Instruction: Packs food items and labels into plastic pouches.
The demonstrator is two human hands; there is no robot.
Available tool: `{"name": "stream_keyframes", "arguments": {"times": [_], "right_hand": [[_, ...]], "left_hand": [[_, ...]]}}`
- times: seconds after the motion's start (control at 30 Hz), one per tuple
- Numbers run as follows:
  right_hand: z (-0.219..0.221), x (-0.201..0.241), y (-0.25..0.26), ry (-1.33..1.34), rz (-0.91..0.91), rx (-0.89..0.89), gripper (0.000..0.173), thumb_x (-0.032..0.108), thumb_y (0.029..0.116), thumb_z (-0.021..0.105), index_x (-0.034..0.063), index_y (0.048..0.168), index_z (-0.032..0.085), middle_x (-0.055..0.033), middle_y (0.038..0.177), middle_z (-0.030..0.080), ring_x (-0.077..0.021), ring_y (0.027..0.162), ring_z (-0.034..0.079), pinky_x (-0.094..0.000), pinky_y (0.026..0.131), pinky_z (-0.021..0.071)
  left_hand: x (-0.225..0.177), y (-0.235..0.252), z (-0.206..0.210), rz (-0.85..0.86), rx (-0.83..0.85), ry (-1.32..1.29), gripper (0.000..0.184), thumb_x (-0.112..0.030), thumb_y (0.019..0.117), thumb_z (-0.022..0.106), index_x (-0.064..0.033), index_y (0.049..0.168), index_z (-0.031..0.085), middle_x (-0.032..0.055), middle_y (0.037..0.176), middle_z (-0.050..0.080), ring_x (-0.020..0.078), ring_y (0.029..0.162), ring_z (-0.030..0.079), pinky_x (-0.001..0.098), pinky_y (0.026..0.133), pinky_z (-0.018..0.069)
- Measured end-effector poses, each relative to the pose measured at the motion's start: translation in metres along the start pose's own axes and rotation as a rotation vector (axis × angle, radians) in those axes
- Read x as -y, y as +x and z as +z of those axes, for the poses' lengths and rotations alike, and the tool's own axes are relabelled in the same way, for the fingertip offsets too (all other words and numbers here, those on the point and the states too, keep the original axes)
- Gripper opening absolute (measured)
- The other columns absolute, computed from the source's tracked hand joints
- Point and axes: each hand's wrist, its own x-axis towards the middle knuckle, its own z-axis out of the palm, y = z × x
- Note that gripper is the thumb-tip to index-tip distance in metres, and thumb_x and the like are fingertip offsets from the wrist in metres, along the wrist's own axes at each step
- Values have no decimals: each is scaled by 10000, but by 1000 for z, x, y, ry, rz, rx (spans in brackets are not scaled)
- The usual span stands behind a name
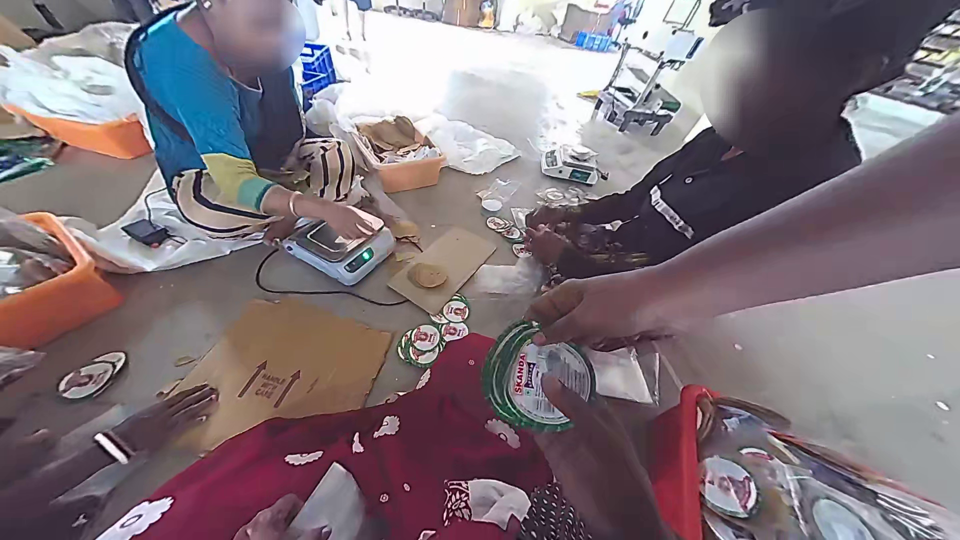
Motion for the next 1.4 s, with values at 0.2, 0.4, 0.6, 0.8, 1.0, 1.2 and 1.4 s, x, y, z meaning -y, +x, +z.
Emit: {"name": "stream_keyframes", "arguments": {"times": [0.2, 0.4, 0.6, 0.8, 1.0, 1.2, 1.4], "right_hand": [[-7, -13, 13, -106, -33, -79, 198, -20, 1008, 522, -32, 1203, 554, -138, 996, 722, -208, 855, 743, -369, 761, 650], [-14, -17, 18, -118, 45, -32, 171, -41, 1025, 455, -10, 1158, 559, -110, 964, 731, -167, 824, 742, -320, 783, 640], [-45, -39, 37, -60, -3, 66, 213, -46, 978, 535, -5, 1182, 578, -152, 1035, 741, -226, 888, 756, -379, 805, 652], [-69, -43, 60, -413, -84, 29, 227, -62, 907, 653, 18, 1118, 624, -45, 929, 753, -142, 837, 743, -334, 784, 644], [-110, -73, 58, -806, 43, 324, 263, -1, 817, 754, 3, 1075, 701, -7, 929, 756, -50, 851, 721, -247, 802, 618], [-133, -98, 56, -1057, 36, 344, 408, 129, 800, 764, 33, 1182, 658, -48, 1008, 732, -69, 890, 703, -286, 819, 589], [-121, -81, 58, -1249, -11, 395, 392, 130, 833, 775, 38, 1196, 660, -102, 1028, 730, -166, 919, 714, -403, 846, 584]], "left_hand": [[10, -6, 13, -22, -93, -137, 378, -240, 809, 849, 0, 1064, 705, 223, 947, 696, 414, 941, 668, 646, 862, 500], [10, -8, 15, -23, -89, -221, 336, -224, 839, 825, -8, 1066, 700, 181, 905, 695, 344, 871, 673, 583, 828, 522], [17, -13, 22, 34, -169, -265, 289, -244, 865, 783, -19, 1024, 697, 152, 856, 679, 324, 833, 662, 579, 799, 516], [24, -25, 44, 251, -451, -244, 268, -263, 890, 701, -7, 969, 697, 123, 764, 670, 277, 695, 656, 556, 658, 529], [49, -60, 13, 230, -501, -438, 248, -250, 845, 716, -36, 964, 682, -39, 744, 651, -21, 626, 586, 204, 595, 514], [75, -63, 14, 333, -332, -324, 288, -339, 843, 715, -71, 948, 714, -54, 747, 679, -37, 648, 606, 190, 612, 525], [46, -59, 35, 363, -321, -117, 264, -276, 923, 669, -26, 982, 729, 127, 797, 703, 283, 756, 697, 550, 708, 554]]}}
